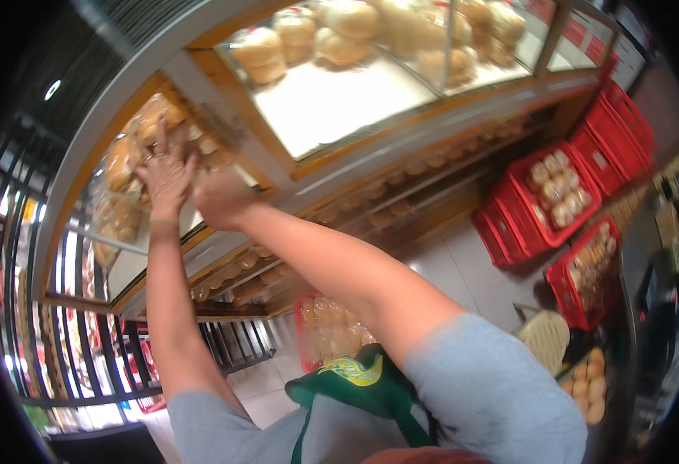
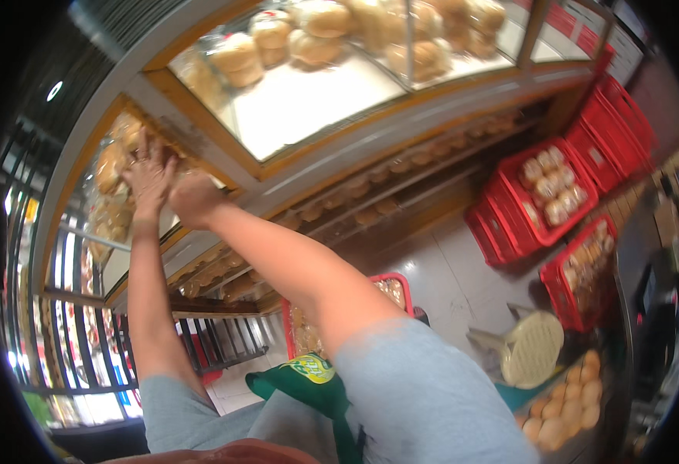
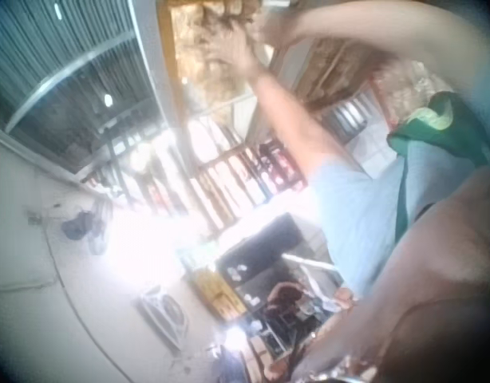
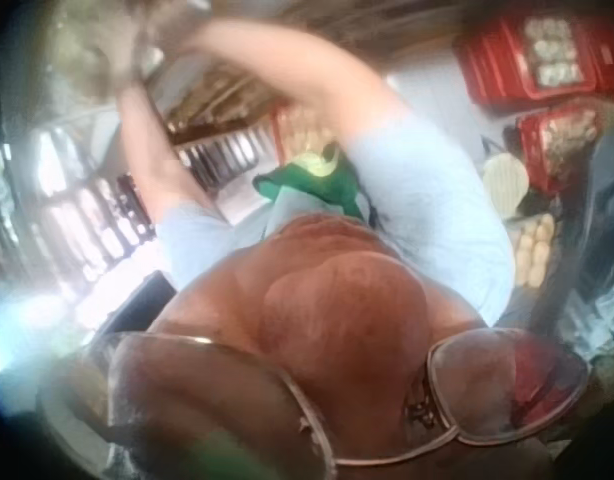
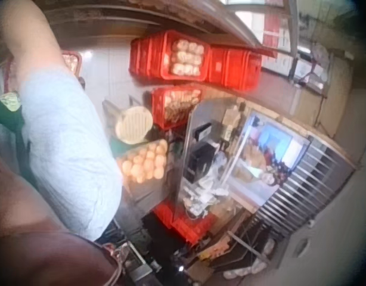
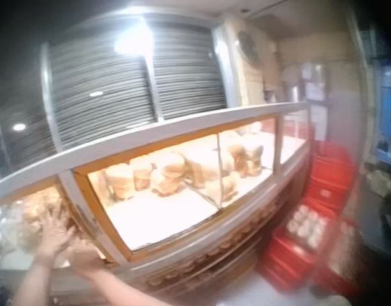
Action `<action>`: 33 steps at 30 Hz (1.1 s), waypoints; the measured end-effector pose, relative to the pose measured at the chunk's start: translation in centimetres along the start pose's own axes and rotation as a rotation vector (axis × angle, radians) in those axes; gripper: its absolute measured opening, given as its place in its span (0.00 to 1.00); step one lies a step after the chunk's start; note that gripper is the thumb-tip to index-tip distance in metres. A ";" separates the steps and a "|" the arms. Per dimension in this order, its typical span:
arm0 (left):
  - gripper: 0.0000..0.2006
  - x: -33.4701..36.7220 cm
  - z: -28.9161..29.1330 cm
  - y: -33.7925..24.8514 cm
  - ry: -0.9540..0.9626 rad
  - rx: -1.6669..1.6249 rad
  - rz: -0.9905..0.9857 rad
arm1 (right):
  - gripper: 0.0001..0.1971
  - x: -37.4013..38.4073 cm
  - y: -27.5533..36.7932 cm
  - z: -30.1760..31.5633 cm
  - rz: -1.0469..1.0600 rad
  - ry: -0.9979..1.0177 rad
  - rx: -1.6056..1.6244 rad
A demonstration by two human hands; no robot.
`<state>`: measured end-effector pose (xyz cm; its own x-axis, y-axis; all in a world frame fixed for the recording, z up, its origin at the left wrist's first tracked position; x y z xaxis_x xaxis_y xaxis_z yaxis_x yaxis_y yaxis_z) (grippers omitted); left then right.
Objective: The person transfers packaged bread rolls and buns from red plastic baskets into a glass display case. They repeatedly pick up items, place them on shelves, and adjust the arrangement to fit more products.
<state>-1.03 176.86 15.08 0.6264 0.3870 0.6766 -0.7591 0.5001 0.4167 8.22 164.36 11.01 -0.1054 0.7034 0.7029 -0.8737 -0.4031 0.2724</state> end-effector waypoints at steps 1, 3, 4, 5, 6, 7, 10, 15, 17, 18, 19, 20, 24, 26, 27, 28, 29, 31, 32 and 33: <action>0.30 0.4 -0.7 -1.7 0.094 -0.024 0.039 | 0.07 -0.5 -1.4 0.0 -0.010 0.003 -0.049; 0.28 -0.4 0.4 -2.9 0.157 -0.078 0.019 | 0.07 -0.5 -1.6 -0.6 0.044 -0.167 0.039; 0.27 -2.2 0.8 -2.7 0.133 -0.128 -0.020 | 0.07 -0.8 -1.2 -0.9 0.076 -0.095 0.031; 0.26 -4.3 2.0 -2.0 0.095 -0.372 0.013 | 0.06 -0.7 0.2 -1.0 0.134 -0.022 0.044; 0.25 -6.3 3.0 -1.2 0.057 -0.612 0.057 | 0.07 -0.4 1.6 -1.1 0.141 0.092 0.079; 0.25 -6.1 1.1 -2.6 0.049 -0.556 -0.039 | 0.07 -1.3 -0.5 -0.7 0.096 0.201 0.036; 0.24 -7.4 -0.1 -2.3 0.116 -0.443 0.001 | 0.07 -5.7 -1.0 -0.8 0.385 -0.118 -0.016; 0.25 -9.8 1.6 -1.2 0.103 -0.510 0.326 | 0.19 -18.5 -2.6 6.8 0.354 -0.374 0.237; 0.27 -9.3 2.3 -0.9 0.110 -0.482 0.359 | 0.13 -18.5 -5.6 12.4 0.265 -0.529 0.067; 0.27 -8.8 2.9 -2.0 0.154 -0.476 0.409 | 0.15 -17.3 -7.5 14.7 0.217 -0.591 0.010; 0.28 -8.4 3.4 -2.8 0.201 -0.475 0.457 | 0.18 -15.5 -9.5 16.8 0.186 -0.672 -0.056; 0.29 -8.1 3.5 -3.1 0.197 -0.447 0.459 | 0.21 -13.2 -11.6 18.4 0.150 -0.754 -0.123; 0.30 -7.7 4.0 -3.6 0.200 -0.408 0.497 | 0.44 -4.2 -23.7 18.8 -0.691 -0.833 0.269; 0.30 -7.9 3.5 -3.5 0.181 -0.423 0.495 | 0.50 -1.6 -29.6 17.1 -0.946 -0.823 0.373; 0.30 -8.1 3.7 -3.3 0.178 -0.426 0.506 | 0.52 -0.7 -31.7 16.2 -0.958 -0.735 0.390; 0.30 -8.4 3.7 -3.1 0.180 -0.429 0.522 | 0.52 0.1 -32.0 16.0 -1.005 -0.695 0.366; 0.30 -8.7 3.7 -2.9 0.181 -0.433 0.538 | 0.52 1.0 -32.2 15.7 -1.050 -0.655 0.340; 0.29 -8.7 4.0 -3.1 0.162 -0.456 0.553 | 0.52 2.5 -32.4 15.3 -1.057 -0.663 0.239; 0.29 -8.5 3.9 -3.4 0.173 -0.461 0.571 | 0.53 3.0 -32.7 15.3 -1.023 -0.646 0.258; 0.29 -8.2 3.9 -3.5 0.184 -0.467 0.588 | 0.54 3.4 -33.1 15.4 -0.988 -0.631 0.277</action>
<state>-4.15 168.88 10.47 0.1935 0.7922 0.5788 -0.8482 0.4315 -0.3070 44.11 171.11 14.44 0.8704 0.3999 0.2874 -0.3061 -0.0178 0.9518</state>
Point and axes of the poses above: each hand's wrist, its own x-axis towards the middle knuckle, its own z-axis out of the back of the hand, y = z × x, the point moved 3 cm from there along x, towards the middle knuckle, and after that the axes turned 2 degrees about -y, right-handed, at the moved point
